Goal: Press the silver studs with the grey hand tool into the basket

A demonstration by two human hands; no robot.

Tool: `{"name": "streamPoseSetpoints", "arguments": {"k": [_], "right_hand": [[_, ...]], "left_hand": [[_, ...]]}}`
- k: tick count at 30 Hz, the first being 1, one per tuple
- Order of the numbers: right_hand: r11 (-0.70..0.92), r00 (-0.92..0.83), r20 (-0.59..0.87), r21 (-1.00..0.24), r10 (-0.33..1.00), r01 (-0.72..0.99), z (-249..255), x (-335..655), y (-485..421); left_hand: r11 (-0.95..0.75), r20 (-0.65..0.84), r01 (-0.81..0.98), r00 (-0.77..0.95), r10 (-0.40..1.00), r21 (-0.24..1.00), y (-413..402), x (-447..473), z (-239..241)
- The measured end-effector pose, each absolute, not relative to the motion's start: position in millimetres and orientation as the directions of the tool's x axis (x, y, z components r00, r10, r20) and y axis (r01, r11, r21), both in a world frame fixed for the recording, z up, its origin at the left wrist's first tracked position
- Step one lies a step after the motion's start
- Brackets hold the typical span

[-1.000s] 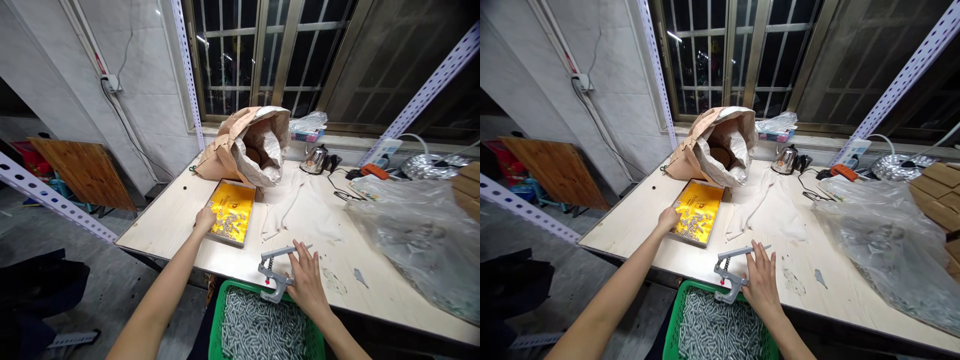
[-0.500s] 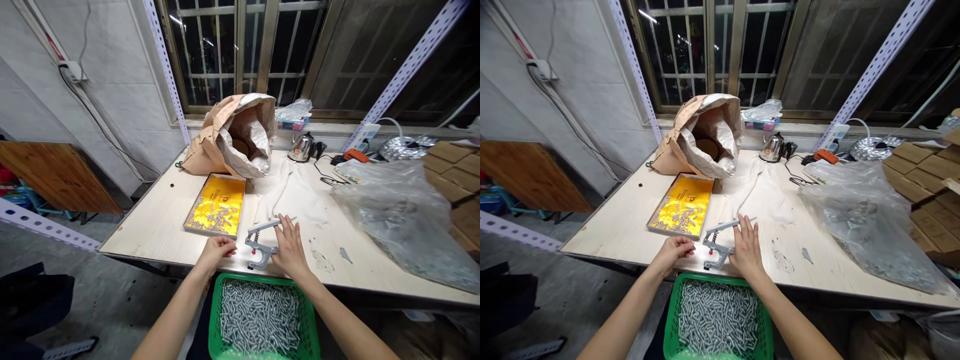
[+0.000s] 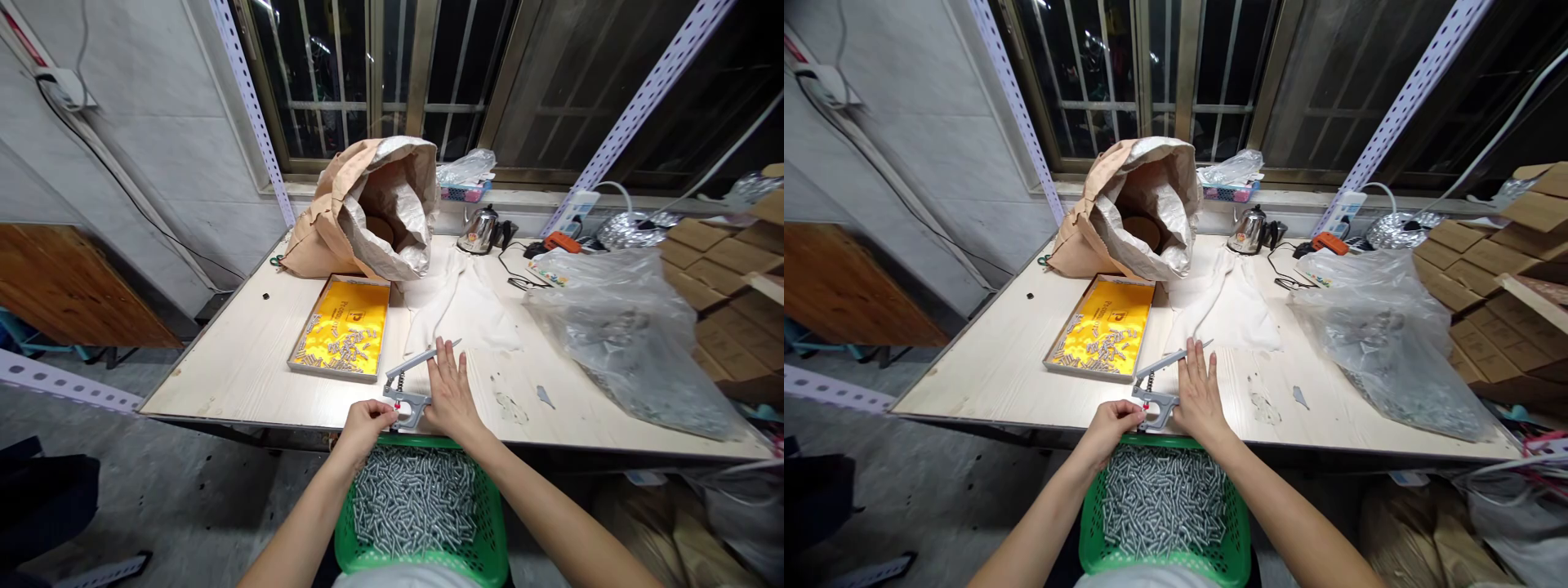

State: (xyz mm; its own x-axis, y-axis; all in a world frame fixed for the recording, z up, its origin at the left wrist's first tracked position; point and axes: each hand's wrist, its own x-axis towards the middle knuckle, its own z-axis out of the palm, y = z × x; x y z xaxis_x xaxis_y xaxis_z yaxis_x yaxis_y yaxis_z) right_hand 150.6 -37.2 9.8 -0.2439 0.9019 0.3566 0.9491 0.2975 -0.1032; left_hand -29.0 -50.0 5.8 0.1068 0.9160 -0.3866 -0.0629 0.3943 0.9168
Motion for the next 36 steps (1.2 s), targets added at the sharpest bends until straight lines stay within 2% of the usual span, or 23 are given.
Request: {"name": "streamPoseSetpoints", "arguments": {"k": [4,8,14,24,28,31,33,36], "right_hand": [[0.308,-0.253,0.346,-0.114,0.904,0.945,10,149,-40],[0.297,-0.239,0.342,-0.128,0.909,0.946,13,148,-41],[0.301,-0.244,0.343,-0.122,0.907,0.946,15,147,-42],[0.315,-0.220,0.433,-0.160,0.874,0.936,16,150,-39],[0.313,-0.271,0.300,-0.102,0.915,0.944,20,152,-34],[0.340,-0.328,0.178,-0.038,0.928,0.940,17,154,-26],[0.376,-0.370,0.141,-0.023,0.918,0.926,13,154,-18],[0.424,-0.421,0.113,0.000,0.900,0.906,12,151,-9]], "left_hand": [[0.345,-0.352,0.067,0.167,0.921,0.936,-47,-34,9],[0.339,-0.358,0.123,0.205,0.911,0.933,-42,-37,13],[0.370,-0.392,0.130,0.282,0.875,0.920,-41,-35,22],[0.397,-0.403,0.083,0.284,0.870,0.914,-43,-42,18],[0.421,-0.400,-0.005,0.305,0.864,0.907,-43,-50,27],[0.397,-0.387,-0.038,0.162,0.908,0.917,-43,-54,32],[0.399,-0.396,-0.029,0.087,0.914,0.916,-44,-54,35],[0.428,-0.420,-0.066,0.110,0.901,0.901,-48,-50,38]]}}
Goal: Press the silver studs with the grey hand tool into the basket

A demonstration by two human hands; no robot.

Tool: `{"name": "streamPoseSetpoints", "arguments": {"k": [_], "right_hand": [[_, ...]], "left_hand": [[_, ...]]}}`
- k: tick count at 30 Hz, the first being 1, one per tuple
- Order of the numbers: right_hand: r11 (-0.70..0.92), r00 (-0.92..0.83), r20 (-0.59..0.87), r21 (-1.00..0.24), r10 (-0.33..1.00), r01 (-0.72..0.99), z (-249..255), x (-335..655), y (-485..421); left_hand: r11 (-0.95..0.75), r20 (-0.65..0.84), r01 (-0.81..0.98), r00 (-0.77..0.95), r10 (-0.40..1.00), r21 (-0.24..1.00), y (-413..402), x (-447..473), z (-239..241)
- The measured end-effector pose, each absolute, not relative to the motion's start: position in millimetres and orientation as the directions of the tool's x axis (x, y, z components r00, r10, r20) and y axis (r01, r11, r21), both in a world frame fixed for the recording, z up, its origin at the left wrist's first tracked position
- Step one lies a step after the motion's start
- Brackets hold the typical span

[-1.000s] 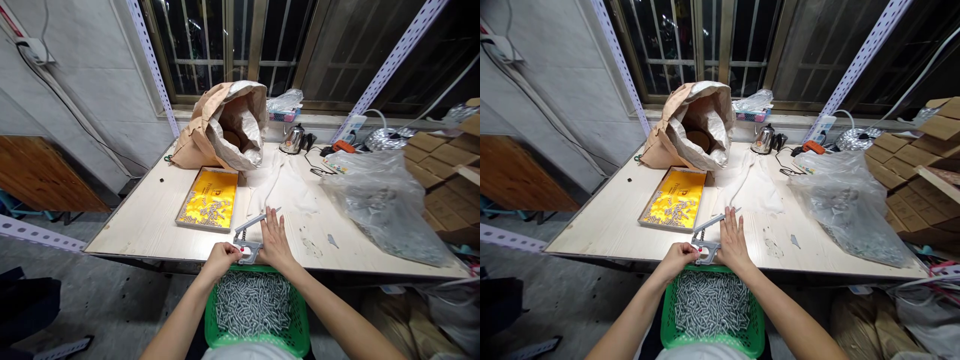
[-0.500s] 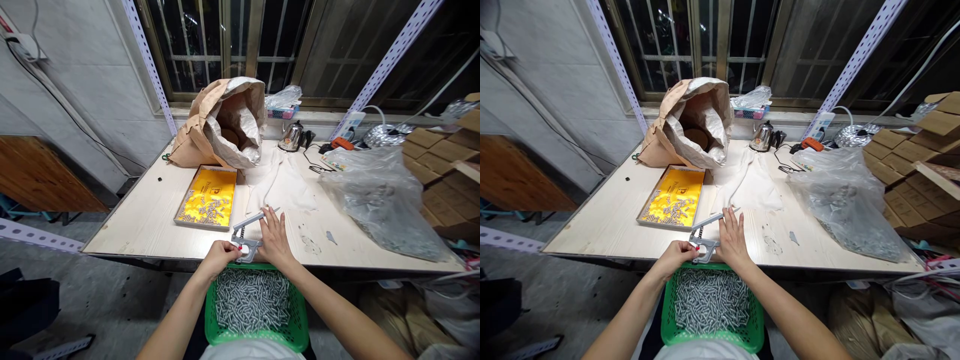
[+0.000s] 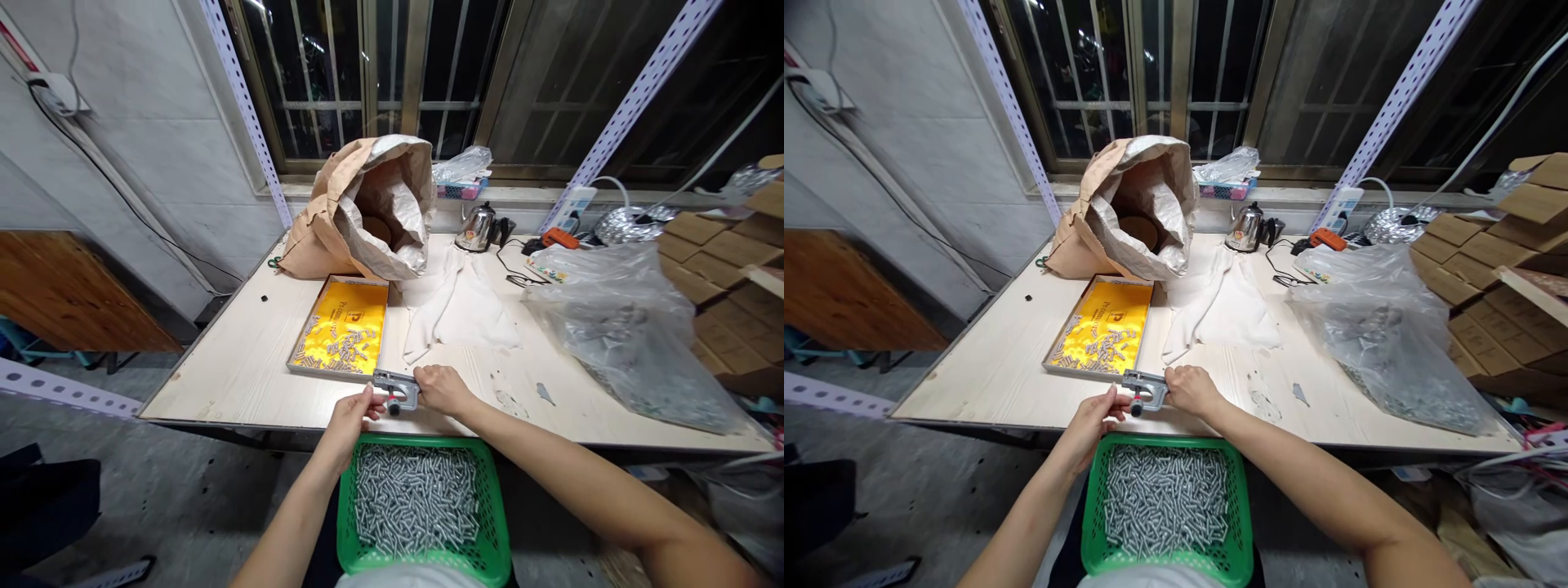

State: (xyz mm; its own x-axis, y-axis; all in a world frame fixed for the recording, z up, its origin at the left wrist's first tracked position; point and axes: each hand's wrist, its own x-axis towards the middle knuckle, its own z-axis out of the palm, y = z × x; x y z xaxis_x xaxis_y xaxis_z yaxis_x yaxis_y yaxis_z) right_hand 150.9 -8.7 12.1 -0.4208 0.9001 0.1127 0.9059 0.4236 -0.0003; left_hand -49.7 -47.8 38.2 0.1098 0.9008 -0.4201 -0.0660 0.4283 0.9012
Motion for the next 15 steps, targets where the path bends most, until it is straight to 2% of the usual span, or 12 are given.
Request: {"name": "streamPoseSetpoints", "arguments": {"k": [3,7,11,13,15], "right_hand": [[0.440,-0.437,0.152,0.015,0.887,0.898,20,146,-4],[0.429,-0.412,0.287,0.003,0.865,0.903,33,144,-6],[0.466,-0.381,0.498,-0.053,0.779,0.883,31,144,-16],[0.444,-0.344,0.523,-0.074,0.780,0.893,27,143,-25],[0.402,-0.304,0.518,-0.085,0.799,0.911,24,141,-34]], "left_hand": [[0.447,-0.432,-0.087,0.152,0.889,0.890,-52,-43,41],[0.403,-0.399,0.009,0.164,0.902,0.915,-54,-41,38],[0.322,-0.323,0.030,0.158,0.933,0.946,-57,-42,31],[0.254,-0.261,0.075,0.115,0.958,0.964,-61,-41,30],[0.161,-0.178,0.193,0.079,0.981,0.968,-67,-39,33]]}}
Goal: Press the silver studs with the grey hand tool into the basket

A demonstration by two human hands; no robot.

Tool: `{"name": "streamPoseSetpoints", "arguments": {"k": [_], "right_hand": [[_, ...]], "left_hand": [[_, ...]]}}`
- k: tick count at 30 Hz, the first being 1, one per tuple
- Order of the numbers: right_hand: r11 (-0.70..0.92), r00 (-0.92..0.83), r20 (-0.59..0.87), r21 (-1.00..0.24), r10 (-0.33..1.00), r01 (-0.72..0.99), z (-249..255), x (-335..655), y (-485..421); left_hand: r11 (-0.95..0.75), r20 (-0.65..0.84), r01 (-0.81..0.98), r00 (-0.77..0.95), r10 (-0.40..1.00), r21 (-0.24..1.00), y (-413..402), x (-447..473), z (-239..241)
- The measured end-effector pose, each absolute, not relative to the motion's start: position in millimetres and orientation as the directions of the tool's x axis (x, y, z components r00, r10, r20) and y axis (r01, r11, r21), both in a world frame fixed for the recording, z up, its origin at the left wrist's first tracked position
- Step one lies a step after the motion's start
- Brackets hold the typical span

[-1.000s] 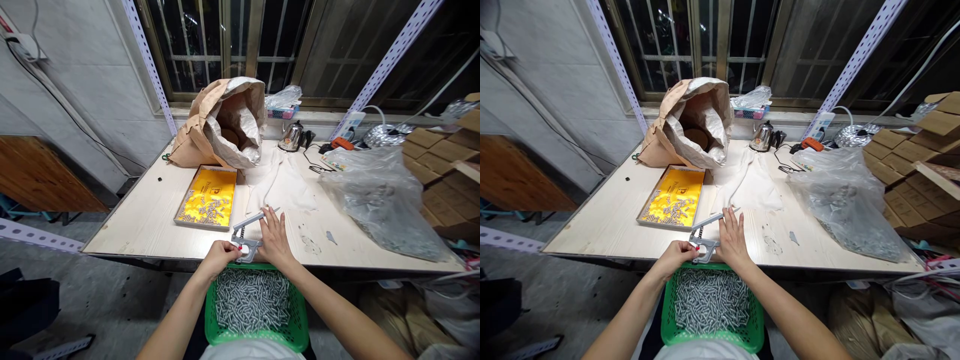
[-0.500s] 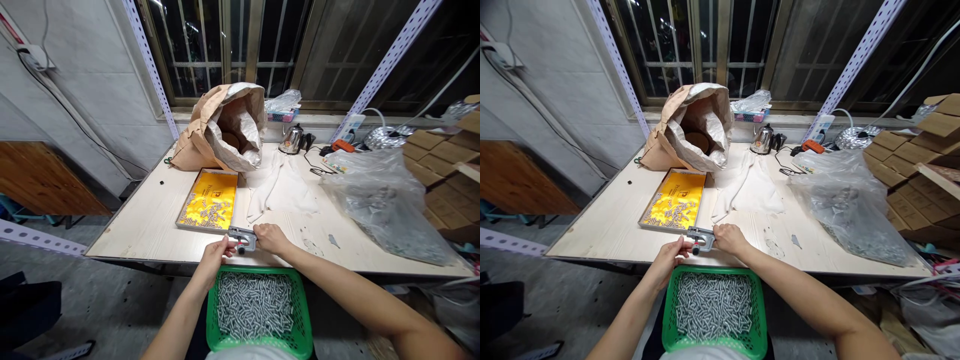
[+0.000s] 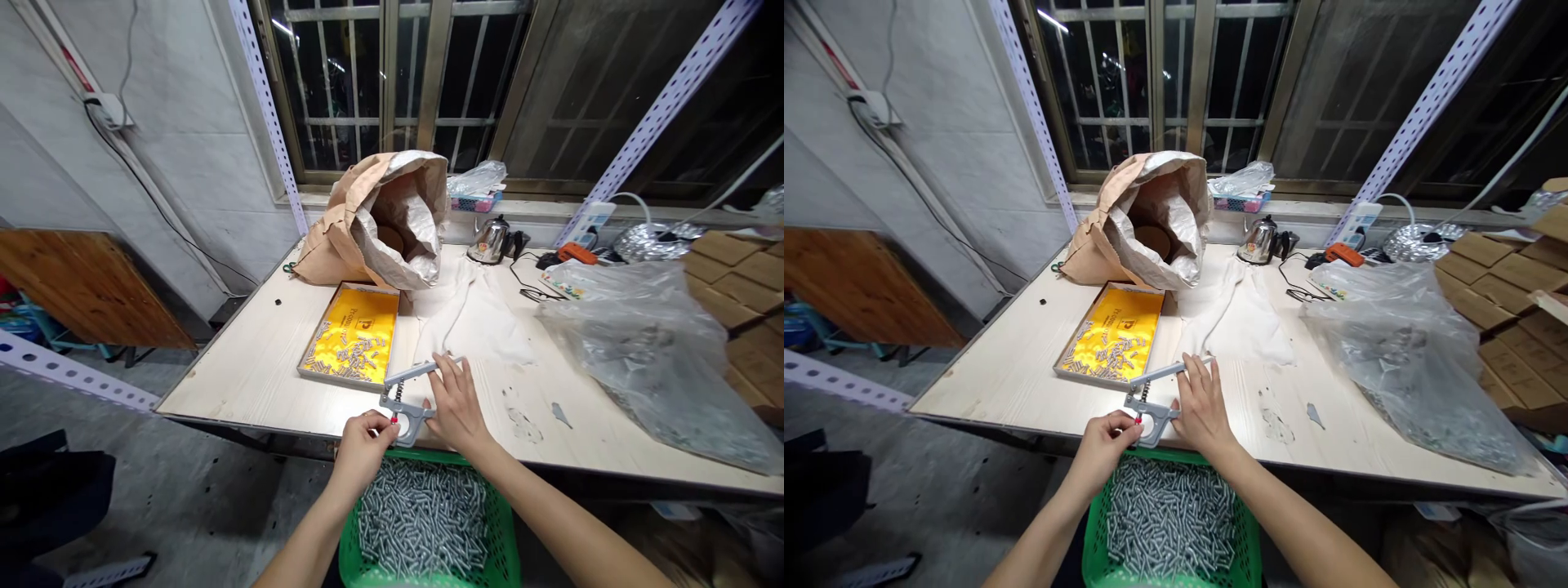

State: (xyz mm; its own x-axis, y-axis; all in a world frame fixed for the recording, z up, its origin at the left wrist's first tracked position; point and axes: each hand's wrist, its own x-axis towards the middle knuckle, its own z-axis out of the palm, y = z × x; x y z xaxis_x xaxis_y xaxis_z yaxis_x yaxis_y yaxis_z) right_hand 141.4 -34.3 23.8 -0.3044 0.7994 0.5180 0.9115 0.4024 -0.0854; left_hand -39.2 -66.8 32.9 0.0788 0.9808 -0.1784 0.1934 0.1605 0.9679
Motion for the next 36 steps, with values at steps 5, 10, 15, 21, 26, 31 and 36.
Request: {"name": "streamPoseSetpoints", "arguments": {"k": [5,10,15,21,26,31,36], "right_hand": [[0.336,-0.255,0.536,-0.056,0.805,0.940,14,154,-53],[0.341,-0.265,0.555,-0.035,0.789,0.939,-1,178,-62],[0.304,-0.217,0.568,-0.062,0.794,0.951,-8,187,-65],[0.328,-0.216,0.586,-0.091,0.781,0.940,-13,192,-64],[0.362,-0.233,0.592,-0.107,0.771,0.926,-17,190,-63],[0.376,-0.247,0.587,-0.105,0.771,0.921,-22,190,-57],[0.359,-0.252,0.580,-0.075,0.775,0.930,-18,186,-45]], "left_hand": [[-0.056,0.010,0.501,0.092,0.996,0.864,-86,-47,55],[-0.106,-0.200,0.623,0.400,0.894,0.775,-114,-56,62],[-0.154,-0.158,0.709,0.354,0.922,0.688,-79,-68,54],[0.112,0.026,0.959,-0.123,0.992,0.261,73,-112,46],[0.153,0.050,0.962,-0.168,0.984,0.226,124,-106,27],[0.163,0.071,0.942,-0.191,0.979,0.292,115,-96,16],[0.080,0.111,0.881,-0.148,0.983,0.467,90,-99,30]]}}
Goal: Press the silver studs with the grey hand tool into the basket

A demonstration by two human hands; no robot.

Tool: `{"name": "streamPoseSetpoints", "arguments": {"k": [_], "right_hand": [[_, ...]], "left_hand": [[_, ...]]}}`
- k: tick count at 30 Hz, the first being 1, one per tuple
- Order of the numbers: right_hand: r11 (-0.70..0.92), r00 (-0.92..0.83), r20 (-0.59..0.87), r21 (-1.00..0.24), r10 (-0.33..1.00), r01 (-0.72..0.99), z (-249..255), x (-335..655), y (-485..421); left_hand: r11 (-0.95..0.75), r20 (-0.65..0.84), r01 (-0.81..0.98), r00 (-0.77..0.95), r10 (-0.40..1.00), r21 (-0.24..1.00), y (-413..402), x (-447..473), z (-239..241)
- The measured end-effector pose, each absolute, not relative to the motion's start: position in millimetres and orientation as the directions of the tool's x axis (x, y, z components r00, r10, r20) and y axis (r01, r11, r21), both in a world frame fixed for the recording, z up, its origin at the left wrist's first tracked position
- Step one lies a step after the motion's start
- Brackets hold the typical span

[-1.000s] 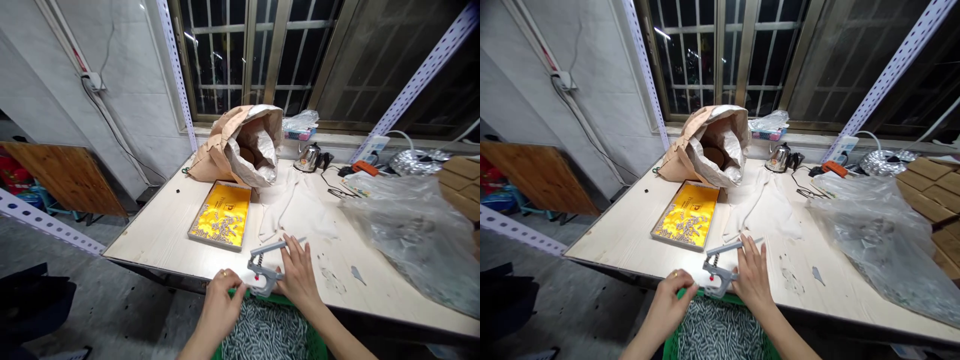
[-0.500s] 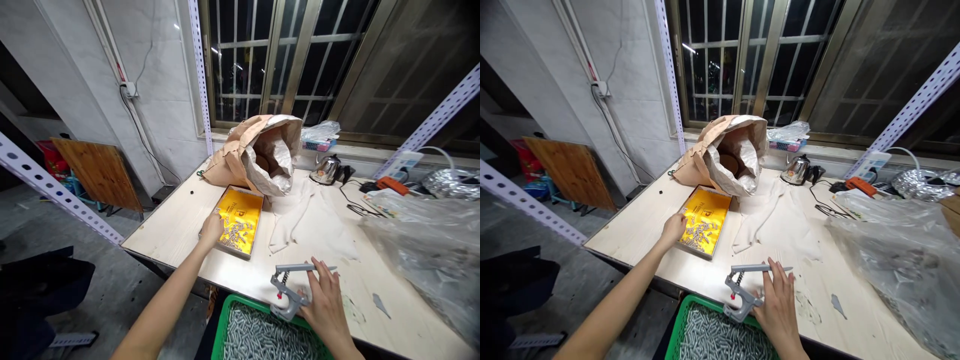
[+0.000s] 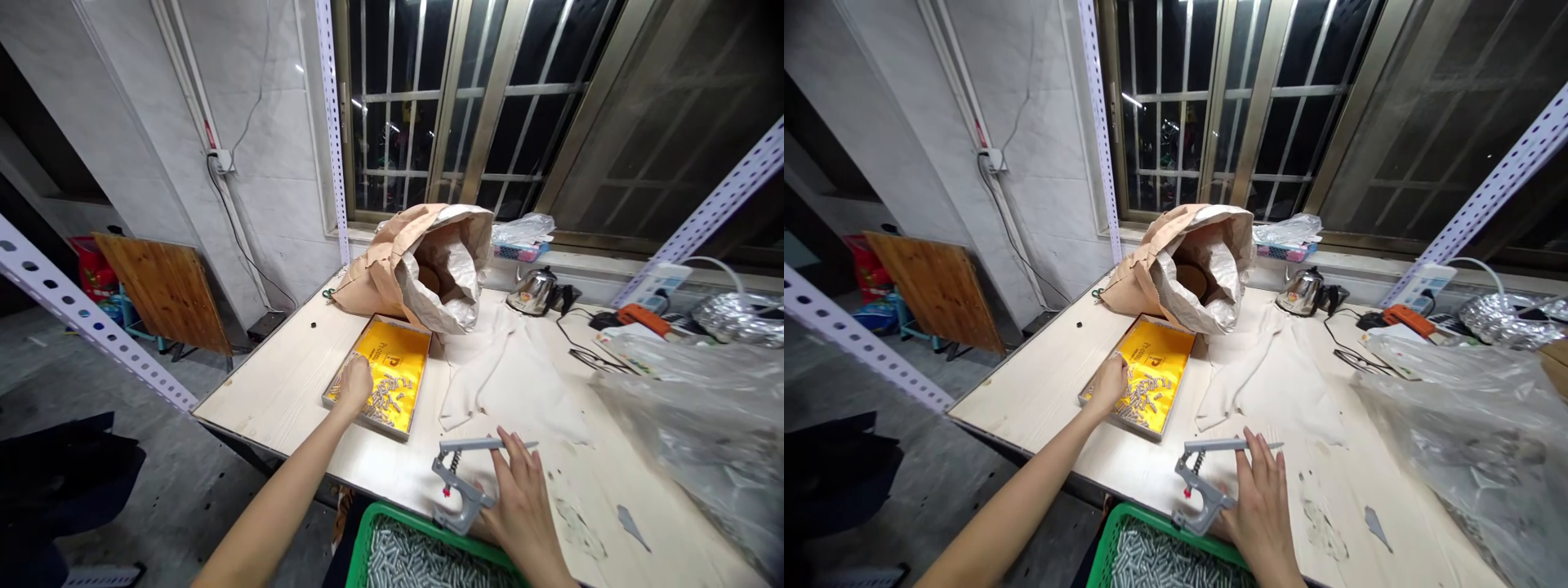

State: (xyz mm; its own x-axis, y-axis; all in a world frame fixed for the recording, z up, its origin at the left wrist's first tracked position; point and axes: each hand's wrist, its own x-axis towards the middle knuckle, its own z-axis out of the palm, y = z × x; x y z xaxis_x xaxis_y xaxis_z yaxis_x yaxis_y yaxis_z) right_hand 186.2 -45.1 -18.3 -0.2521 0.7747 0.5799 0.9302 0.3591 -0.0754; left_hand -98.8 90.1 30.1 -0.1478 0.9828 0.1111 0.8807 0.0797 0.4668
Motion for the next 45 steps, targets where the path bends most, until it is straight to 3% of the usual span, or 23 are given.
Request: {"name": "streamPoseSetpoints", "arguments": {"k": [3,5,6,8,10,14,22,30,33,41,45], "right_hand": [[0.328,-0.238,0.561,-0.063,0.793,0.943,-10,179,-36],[0.314,-0.233,0.540,-0.063,0.809,0.947,-4,174,-31],[0.311,-0.232,0.526,-0.066,0.818,0.948,-2,171,-28],[0.311,-0.229,0.507,-0.082,0.831,0.947,2,165,-26],[0.324,-0.237,0.497,-0.095,0.835,0.941,5,159,-25],[0.333,-0.242,0.490,-0.105,0.837,0.937,6,153,-26],[0.347,-0.253,0.486,-0.113,0.836,0.931,5,150,-31],[0.316,-0.218,0.486,-0.128,0.846,0.940,3,151,-29],[0.303,-0.213,0.466,-0.127,0.859,0.944,4,151,-29],[0.297,-0.210,0.416,-0.155,0.885,0.942,7,146,-33],[0.304,-0.218,0.420,-0.149,0.881,0.941,6,143,-34]], "left_hand": [[0.002,0.096,0.710,-0.098,0.990,0.704,52,-84,32],[-0.009,0.033,0.355,-0.062,0.998,0.935,20,-69,28],[0.023,-0.019,0.167,-0.031,0.999,0.986,5,-61,26],[0.116,-0.114,-0.078,0.031,0.993,0.990,-20,-46,21],[0.173,-0.168,-0.150,0.048,0.985,0.973,-36,-37,16],[0.180,-0.179,-0.126,0.026,0.984,0.976,-44,-32,10],[0.161,-0.173,0.099,0.120,0.978,0.982,-47,-34,17],[0.202,-0.203,-0.040,-0.028,0.979,0.979,-46,-30,11],[0.196,-0.197,-0.016,-0.069,0.978,0.980,-47,-29,11],[0.113,-0.136,0.282,0.063,0.989,0.953,-48,-38,20],[0.121,-0.167,0.302,0.133,0.977,0.946,-48,-40,26]]}}
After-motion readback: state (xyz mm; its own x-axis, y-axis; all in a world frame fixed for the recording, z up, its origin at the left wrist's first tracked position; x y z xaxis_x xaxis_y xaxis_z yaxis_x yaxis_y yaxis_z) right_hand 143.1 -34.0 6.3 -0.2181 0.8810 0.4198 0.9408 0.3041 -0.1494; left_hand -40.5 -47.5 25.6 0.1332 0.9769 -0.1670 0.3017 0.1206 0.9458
